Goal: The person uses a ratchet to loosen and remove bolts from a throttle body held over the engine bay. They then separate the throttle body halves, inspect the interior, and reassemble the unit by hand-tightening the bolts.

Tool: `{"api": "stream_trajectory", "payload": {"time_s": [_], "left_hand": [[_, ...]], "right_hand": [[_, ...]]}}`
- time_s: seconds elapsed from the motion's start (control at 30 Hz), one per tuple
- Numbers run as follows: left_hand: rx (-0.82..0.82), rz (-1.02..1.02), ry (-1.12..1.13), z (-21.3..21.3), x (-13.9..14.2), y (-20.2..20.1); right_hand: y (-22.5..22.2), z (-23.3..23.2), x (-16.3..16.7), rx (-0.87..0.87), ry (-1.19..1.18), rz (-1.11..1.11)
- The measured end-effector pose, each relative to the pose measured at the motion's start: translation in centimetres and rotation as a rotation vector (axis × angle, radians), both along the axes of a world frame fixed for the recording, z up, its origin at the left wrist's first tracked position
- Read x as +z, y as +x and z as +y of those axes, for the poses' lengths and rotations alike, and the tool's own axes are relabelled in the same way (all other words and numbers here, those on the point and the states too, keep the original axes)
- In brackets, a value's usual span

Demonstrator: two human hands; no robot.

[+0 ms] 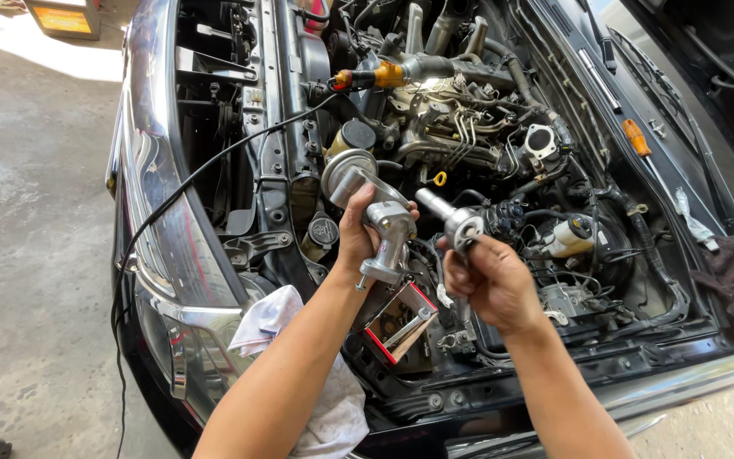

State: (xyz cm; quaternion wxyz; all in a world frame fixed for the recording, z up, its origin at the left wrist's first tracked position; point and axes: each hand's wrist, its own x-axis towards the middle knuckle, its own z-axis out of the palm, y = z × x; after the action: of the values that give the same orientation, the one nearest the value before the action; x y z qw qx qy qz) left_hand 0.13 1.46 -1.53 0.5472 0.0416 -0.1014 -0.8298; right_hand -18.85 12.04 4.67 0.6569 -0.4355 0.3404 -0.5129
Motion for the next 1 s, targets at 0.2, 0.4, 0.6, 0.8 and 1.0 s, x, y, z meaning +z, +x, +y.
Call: {"api": "stream_trajectory", "payload": {"time_s": [0.2,0.4,0.6,0.8,1.0], "left_hand": [[0.08,0.075,0.046,-0.2,0.4,0.3],[0.143,0.132,0.012,-0.2,0.5,0.1],[0.495,-0.071,-0.167,1.0,1.0,0.2],[0.595,-0.202,-0.134,1.6,0.8,0.2],[1.175,-1.247,-0.675,2.6,0.6,1.6]], "right_hand": [[2.3,0.8,-1.1,0.141,-0.094,-0.057],[4.5,1.8,-0.2,0.095,0.004,-0.118],[6.9,2.4,0.7,-0.043,0.192,-0.267],[7.5,3.9,2.1,-0.049,0.409,-0.385],[7.8,5.6,3.2,0.101,0.508,-0.62]]}}
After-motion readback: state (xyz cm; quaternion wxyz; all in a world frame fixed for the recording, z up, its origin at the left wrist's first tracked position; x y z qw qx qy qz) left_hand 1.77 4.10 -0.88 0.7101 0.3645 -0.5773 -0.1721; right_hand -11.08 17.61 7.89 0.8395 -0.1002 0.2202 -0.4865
